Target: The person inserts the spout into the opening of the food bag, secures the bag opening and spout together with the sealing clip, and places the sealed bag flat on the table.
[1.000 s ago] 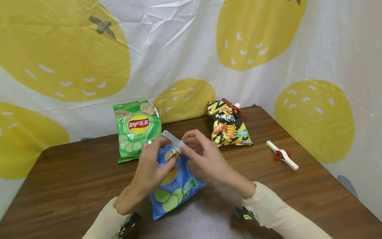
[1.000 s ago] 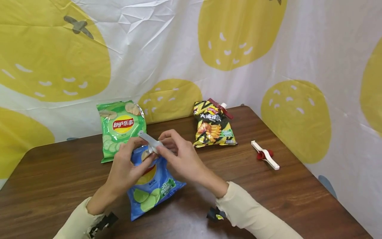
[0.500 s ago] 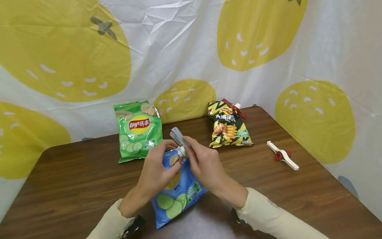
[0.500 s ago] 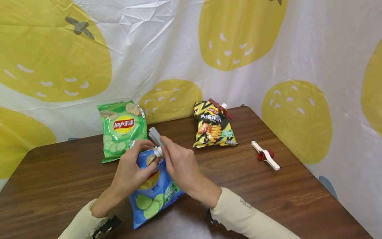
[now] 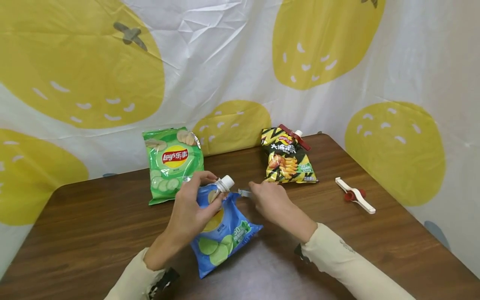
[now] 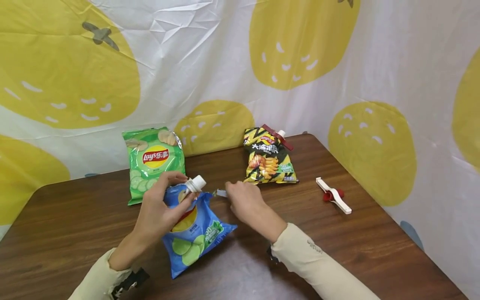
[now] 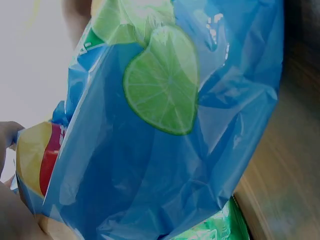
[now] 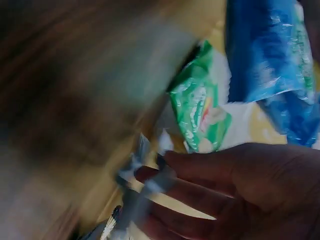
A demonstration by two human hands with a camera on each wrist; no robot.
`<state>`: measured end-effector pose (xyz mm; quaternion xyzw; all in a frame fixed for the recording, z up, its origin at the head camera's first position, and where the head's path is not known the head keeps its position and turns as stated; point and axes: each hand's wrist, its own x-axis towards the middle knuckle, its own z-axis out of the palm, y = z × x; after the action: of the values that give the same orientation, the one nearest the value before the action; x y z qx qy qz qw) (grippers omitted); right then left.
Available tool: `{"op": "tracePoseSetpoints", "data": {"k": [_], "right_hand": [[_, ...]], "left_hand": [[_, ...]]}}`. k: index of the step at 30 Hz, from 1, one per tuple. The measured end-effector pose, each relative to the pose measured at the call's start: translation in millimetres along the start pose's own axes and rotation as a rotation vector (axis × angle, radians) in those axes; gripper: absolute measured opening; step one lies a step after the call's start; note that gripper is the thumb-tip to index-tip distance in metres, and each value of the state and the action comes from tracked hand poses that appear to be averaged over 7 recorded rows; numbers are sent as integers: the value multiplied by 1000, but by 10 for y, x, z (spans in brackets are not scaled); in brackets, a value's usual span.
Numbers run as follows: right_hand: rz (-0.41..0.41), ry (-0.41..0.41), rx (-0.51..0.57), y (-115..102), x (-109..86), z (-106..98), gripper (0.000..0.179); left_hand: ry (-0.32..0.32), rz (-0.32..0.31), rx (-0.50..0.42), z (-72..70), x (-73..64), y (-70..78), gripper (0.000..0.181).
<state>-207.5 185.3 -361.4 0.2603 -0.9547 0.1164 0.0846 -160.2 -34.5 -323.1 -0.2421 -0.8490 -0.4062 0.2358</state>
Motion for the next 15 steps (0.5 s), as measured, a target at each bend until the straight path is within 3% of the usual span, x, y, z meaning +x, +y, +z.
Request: {"op": "tracePoseSetpoints", "data": {"k": [1,3,7,9,11,15], "right_hand": [[-27,-34,23,22,6,0,20],[-75,-87,185,54,20,-56,23],[-184,-198,759,57,36,-283,49],[-211,-254,991,16,29,-370,51],[-241,-254,1069,-40,23,-412,45],[-215,-177,1001,-127,12,-400,29]], "left_hand": [[-13,10,-4,-6,2,1,43],[-35,34,-11,-16,6,5,43],[-57,81,-13,-38,21,13,44],[-62,99,-20,-46,32,18,44],[-71,117,-22,-52,37,17,44],[-91,143,-1,-69,34,0,46]]}}
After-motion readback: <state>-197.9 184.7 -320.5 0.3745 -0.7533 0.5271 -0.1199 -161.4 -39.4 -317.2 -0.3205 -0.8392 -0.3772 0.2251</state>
